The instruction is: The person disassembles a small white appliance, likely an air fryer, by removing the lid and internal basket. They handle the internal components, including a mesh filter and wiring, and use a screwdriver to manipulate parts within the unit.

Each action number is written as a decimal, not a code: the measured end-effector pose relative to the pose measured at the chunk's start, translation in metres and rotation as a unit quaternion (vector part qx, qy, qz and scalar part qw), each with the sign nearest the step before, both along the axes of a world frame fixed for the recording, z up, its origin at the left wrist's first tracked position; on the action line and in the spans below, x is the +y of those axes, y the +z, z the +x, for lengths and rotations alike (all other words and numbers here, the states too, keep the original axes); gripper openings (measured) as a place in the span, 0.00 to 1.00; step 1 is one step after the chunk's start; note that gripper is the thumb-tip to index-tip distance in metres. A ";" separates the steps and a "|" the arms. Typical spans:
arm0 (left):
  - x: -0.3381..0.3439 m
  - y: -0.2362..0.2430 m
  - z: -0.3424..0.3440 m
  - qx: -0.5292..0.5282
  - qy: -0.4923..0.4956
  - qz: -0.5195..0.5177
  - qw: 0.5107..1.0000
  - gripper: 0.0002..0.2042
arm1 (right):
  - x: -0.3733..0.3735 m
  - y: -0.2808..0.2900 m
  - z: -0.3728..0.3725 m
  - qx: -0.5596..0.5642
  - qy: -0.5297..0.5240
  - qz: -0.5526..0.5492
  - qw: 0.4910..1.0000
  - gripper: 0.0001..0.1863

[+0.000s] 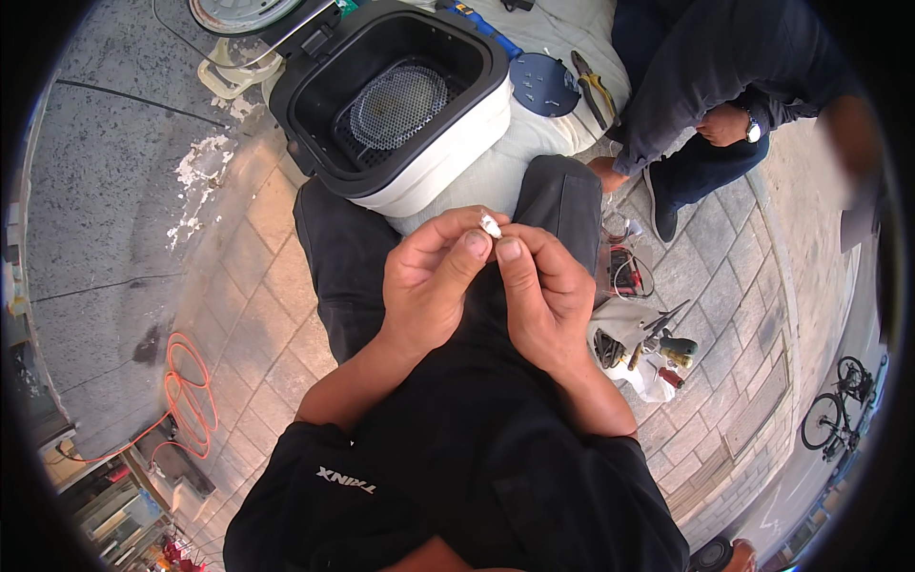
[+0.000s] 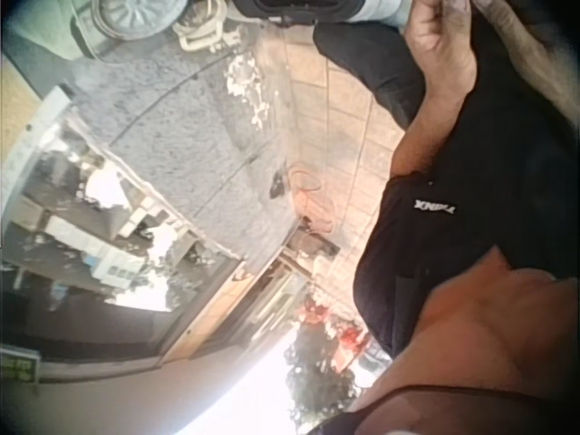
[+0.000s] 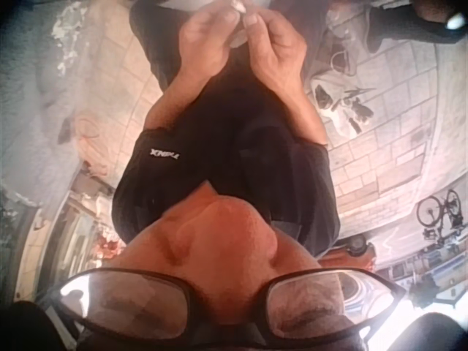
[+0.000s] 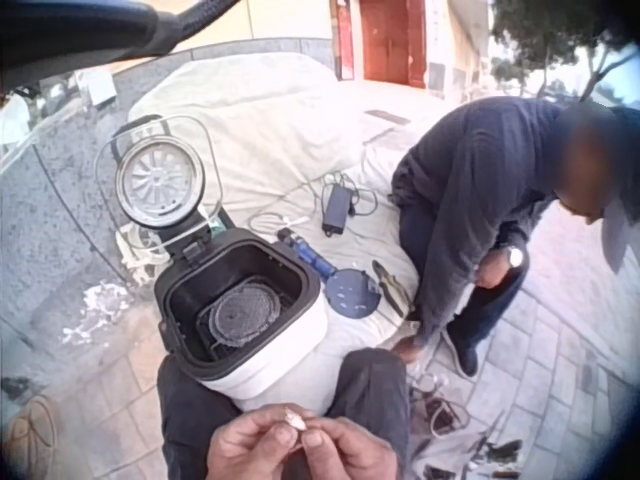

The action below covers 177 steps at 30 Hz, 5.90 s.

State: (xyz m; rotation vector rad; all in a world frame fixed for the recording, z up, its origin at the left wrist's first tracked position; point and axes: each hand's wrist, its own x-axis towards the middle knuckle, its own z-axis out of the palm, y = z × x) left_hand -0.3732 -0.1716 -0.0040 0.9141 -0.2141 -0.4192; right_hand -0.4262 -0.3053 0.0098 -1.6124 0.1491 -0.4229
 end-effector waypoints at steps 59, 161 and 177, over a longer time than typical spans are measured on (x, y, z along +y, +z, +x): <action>-0.003 0.007 -0.003 -0.227 0.093 0.170 0.954 0.11 | 0.006 -0.016 -0.002 0.027 0.124 0.317 0.940 0.13; 0.067 -0.152 -0.003 -0.134 -0.256 0.504 0.814 0.24 | -0.196 -0.055 0.240 0.126 -0.160 -0.119 0.972 0.15; 0.072 -0.135 -0.009 -0.183 -0.240 0.499 0.812 0.26 | -0.136 -0.080 0.151 0.136 -0.125 -0.009 0.983 0.23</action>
